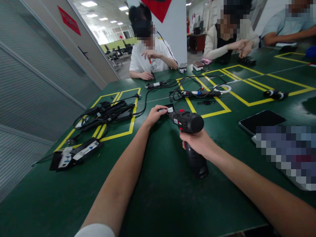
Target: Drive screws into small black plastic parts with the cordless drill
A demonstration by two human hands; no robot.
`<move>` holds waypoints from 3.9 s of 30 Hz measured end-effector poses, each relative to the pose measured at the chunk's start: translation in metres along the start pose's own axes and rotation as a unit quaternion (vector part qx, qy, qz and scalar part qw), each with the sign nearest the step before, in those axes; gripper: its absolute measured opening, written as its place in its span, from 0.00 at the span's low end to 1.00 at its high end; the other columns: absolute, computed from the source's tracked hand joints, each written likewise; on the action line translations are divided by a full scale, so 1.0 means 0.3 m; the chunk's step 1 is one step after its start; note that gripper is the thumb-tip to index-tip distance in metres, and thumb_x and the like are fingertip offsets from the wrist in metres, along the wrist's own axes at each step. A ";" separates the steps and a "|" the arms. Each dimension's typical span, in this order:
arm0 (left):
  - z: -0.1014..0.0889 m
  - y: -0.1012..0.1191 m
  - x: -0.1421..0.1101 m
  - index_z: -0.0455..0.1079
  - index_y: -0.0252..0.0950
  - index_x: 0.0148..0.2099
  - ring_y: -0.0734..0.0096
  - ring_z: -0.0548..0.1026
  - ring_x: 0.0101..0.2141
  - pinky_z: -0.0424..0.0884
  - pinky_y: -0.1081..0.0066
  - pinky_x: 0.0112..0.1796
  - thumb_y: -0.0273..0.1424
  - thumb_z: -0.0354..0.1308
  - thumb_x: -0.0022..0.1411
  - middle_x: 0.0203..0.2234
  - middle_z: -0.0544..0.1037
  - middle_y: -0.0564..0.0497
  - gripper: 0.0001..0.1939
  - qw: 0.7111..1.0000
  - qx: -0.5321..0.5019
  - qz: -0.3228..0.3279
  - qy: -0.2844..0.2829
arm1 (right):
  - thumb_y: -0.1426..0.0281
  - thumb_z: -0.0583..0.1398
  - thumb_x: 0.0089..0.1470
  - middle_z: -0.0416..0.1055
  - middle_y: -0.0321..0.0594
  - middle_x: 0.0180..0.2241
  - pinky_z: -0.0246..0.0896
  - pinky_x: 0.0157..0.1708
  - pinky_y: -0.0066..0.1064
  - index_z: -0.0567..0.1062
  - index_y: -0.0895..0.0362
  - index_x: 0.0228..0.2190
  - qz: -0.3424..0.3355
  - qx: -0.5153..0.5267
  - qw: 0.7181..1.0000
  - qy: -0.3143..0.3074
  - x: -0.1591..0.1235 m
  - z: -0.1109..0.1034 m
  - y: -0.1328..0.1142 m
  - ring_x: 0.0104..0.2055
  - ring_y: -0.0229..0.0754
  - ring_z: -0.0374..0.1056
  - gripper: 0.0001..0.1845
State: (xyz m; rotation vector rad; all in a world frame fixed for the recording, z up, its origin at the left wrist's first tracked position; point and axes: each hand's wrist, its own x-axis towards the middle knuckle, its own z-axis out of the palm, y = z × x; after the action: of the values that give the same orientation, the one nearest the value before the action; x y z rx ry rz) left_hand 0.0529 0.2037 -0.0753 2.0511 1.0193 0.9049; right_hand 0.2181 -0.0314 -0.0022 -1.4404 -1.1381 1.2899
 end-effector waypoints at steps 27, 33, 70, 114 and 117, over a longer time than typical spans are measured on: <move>0.002 0.003 -0.001 0.75 0.38 0.43 0.62 0.71 0.47 0.63 0.63 0.53 0.38 0.58 0.54 0.44 0.76 0.49 0.16 1.000 -0.013 -0.003 -0.002 | 0.73 0.59 0.43 0.66 0.35 0.16 0.57 0.20 0.29 0.68 0.57 0.24 0.003 0.020 1.000 -0.016 -0.009 -0.001 -0.009 0.18 0.37 0.64 0.02; 0.001 -0.005 0.002 0.75 0.38 0.44 0.62 0.71 0.48 0.63 0.63 0.53 0.38 0.59 0.54 0.45 0.75 0.49 0.16 1.000 -0.016 0.001 -0.001 | 0.73 0.59 0.42 0.65 0.34 0.15 0.57 0.20 0.28 0.68 0.57 0.25 0.011 0.024 1.000 -0.015 -0.009 -0.002 -0.012 0.18 0.37 0.63 0.03; 0.002 -0.015 0.008 0.75 0.37 0.44 0.61 0.71 0.47 0.63 0.62 0.53 0.38 0.59 0.53 0.44 0.76 0.49 0.17 1.000 -0.011 -0.007 -0.009 | 0.73 0.58 0.43 0.66 0.36 0.16 0.56 0.20 0.29 0.69 0.57 0.23 0.003 0.019 1.000 -0.022 0.002 0.001 0.003 0.18 0.37 0.63 0.01; 0.000 -0.005 0.004 0.75 0.38 0.44 0.62 0.70 0.47 0.63 0.63 0.53 0.38 0.58 0.54 0.44 0.76 0.49 0.17 1.000 -0.008 -0.002 -0.009 | 0.72 0.59 0.43 0.67 0.36 0.15 0.57 0.19 0.29 0.68 0.57 0.23 -0.001 -0.001 1.000 -0.008 -0.004 -0.004 -0.005 0.18 0.38 0.64 0.02; 0.000 0.000 0.003 0.75 0.38 0.45 0.61 0.70 0.47 0.63 0.62 0.53 0.39 0.58 0.54 0.44 0.76 0.48 0.17 1.000 -0.008 -0.004 -0.009 | 0.72 0.59 0.44 0.67 0.37 0.15 0.57 0.19 0.29 0.68 0.57 0.22 -0.001 0.001 1.000 -0.007 -0.004 -0.005 -0.004 0.18 0.38 0.64 0.03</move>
State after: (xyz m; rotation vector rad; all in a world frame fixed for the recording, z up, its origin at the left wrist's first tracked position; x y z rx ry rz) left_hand 0.0532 0.2043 -0.0750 2.0368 1.0067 0.8869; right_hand 0.2195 -0.0325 -0.0006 -1.4299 -1.1477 1.3017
